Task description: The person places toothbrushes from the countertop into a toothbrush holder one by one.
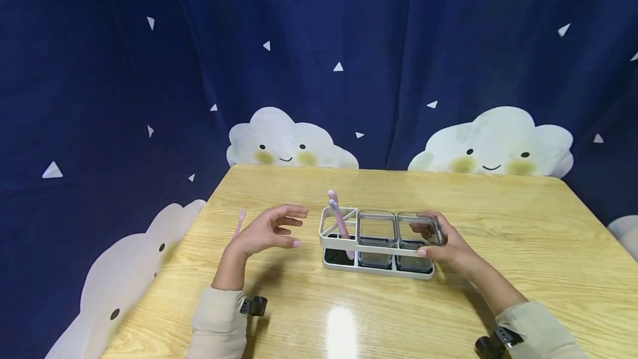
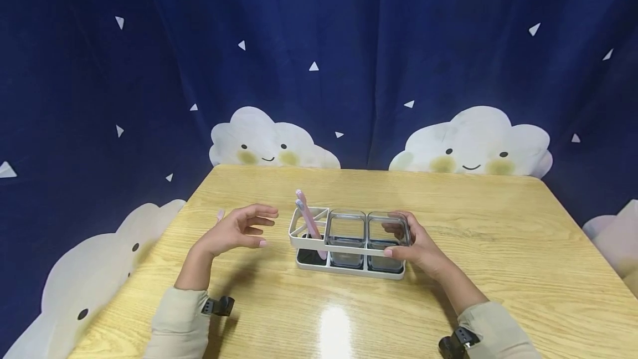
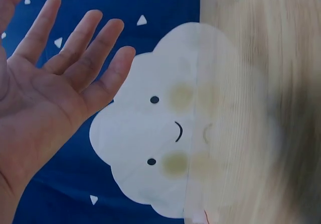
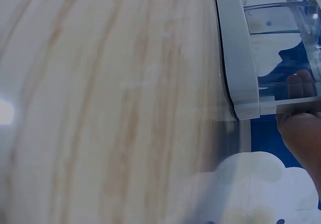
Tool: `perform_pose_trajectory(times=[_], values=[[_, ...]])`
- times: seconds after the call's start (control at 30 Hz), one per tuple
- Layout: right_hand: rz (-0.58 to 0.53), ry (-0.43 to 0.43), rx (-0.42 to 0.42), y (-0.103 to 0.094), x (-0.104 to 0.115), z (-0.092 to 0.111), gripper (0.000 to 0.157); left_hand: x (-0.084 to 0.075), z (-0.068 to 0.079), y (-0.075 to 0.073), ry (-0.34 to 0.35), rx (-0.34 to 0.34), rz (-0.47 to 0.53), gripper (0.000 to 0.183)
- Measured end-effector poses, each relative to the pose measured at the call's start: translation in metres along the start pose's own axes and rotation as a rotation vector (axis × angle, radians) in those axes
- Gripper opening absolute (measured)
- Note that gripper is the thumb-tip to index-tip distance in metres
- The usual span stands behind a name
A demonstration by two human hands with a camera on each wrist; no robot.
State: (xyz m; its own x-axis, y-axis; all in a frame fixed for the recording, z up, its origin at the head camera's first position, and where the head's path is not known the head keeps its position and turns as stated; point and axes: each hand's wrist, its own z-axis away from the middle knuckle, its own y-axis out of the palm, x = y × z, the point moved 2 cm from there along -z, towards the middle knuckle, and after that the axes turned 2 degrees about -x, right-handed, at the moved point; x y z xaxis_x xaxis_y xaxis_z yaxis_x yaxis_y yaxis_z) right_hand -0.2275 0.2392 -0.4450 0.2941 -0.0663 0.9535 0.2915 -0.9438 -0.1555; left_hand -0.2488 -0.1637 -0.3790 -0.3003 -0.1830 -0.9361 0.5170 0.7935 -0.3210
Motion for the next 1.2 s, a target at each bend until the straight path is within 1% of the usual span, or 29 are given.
perform_pose_trajectory(times=[0.3, 0.53, 0.73, 0.83, 0.97, 1.07, 1.2], values=[[-0.020, -0.006, -0.001, 0.001, 0.001, 0.001, 0.070, 0.009, 0.011, -0.021, -0.041, 0.033, -0.026, 0.064], [-0.009, -0.045, 0.008, 0.002, 0.002, 0.002, 0.070, 0.017, 0.021, -0.035, -0.079, 0.024, -0.024, 0.064], [-0.003, -0.035, 0.001, 0.002, 0.001, 0.001, 0.069, 0.025, 0.028, -0.047, -0.091, 0.024, -0.005, 0.064], [-0.001, -0.013, -0.010, 0.002, 0.001, 0.001, 0.070, 0.029, 0.032, -0.051, -0.106, 0.008, -0.003, 0.064], [-0.001, 0.008, -0.021, 0.002, 0.001, 0.002, 0.070, 0.034, 0.037, -0.057, -0.133, -0.030, 0.006, 0.064], [-0.001, 0.000, -0.021, 0.002, 0.001, 0.002, 0.070, 0.038, 0.040, -0.062, -0.149, -0.059, 0.012, 0.065], [0.008, -0.005, -0.022, 0.002, 0.002, 0.002, 0.069, 0.043, 0.045, -0.068, -0.168, -0.081, 0.016, 0.066]])
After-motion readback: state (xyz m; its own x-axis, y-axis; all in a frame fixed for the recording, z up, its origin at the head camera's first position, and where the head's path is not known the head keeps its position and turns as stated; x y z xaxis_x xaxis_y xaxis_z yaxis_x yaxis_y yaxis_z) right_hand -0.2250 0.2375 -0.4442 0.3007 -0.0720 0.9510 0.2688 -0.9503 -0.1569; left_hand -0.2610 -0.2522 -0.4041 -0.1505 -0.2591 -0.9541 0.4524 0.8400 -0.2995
